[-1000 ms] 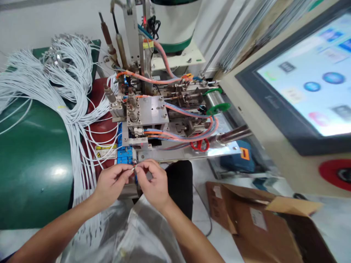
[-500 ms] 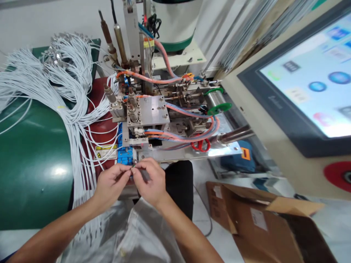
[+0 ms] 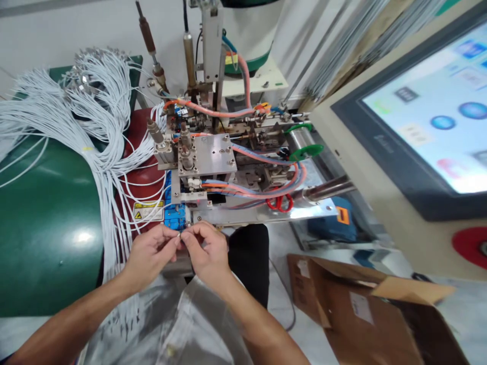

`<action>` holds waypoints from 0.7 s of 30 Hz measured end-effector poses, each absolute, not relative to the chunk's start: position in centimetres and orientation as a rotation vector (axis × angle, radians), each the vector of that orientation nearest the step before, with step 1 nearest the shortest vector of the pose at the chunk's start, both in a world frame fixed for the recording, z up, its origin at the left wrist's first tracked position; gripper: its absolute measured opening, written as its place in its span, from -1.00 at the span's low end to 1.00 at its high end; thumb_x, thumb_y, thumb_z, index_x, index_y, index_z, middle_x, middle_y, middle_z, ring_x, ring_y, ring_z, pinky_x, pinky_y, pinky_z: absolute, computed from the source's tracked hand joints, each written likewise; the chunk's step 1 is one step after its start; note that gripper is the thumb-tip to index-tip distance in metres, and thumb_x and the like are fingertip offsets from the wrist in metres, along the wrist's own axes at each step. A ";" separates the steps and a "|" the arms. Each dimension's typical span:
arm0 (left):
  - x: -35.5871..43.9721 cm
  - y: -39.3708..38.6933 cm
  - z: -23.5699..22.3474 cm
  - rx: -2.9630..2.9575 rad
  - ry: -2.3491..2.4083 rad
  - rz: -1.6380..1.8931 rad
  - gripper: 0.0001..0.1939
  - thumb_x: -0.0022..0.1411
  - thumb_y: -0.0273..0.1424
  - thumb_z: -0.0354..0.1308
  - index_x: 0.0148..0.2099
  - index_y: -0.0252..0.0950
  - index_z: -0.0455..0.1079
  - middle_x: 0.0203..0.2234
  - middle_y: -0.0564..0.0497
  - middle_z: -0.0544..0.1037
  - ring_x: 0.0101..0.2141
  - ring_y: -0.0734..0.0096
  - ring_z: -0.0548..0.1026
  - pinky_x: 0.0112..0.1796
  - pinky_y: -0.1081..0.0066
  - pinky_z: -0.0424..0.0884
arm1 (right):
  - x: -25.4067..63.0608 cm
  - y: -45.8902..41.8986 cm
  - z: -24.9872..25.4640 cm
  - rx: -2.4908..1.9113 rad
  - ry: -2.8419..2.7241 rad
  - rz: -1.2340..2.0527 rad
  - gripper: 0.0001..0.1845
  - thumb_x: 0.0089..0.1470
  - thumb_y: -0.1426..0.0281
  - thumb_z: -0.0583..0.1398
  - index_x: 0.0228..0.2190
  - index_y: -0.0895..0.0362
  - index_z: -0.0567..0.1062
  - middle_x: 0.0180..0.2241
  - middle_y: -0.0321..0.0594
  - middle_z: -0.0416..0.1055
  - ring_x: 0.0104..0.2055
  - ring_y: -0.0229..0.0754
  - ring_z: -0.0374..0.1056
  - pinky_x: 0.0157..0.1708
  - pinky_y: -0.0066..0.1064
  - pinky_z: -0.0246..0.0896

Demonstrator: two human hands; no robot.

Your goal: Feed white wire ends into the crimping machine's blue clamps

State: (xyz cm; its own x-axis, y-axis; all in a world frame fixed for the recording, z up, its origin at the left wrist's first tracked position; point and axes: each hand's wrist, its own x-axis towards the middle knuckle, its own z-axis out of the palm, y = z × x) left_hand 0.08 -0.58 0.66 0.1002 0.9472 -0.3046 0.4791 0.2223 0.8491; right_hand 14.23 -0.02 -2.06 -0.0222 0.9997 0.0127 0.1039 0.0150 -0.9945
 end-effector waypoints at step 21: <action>0.5 -1.0 -0.6 1.284 1.460 0.709 -0.72 0.19 -0.33 0.01 -0.07 -0.29 0.32 -0.56 0.09 0.46 -0.56 0.53 0.42 -0.46 0.55 0.36 | 13.9 0.0 -2.9 -1.286 -1.424 0.856 -0.90 -0.03 0.47 0.14 -0.55 0.13 0.40 -0.53 -0.24 0.37 -0.44 -0.23 0.29 -0.40 -0.37 0.21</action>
State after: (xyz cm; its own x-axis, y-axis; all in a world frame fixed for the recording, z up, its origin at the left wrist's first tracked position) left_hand 0.52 -1.03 -0.62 0.0905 0.9479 -0.3055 0.3463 0.2577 0.9020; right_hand 13.94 0.00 -2.89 0.0581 0.9762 0.2088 0.2734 0.1856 -0.9438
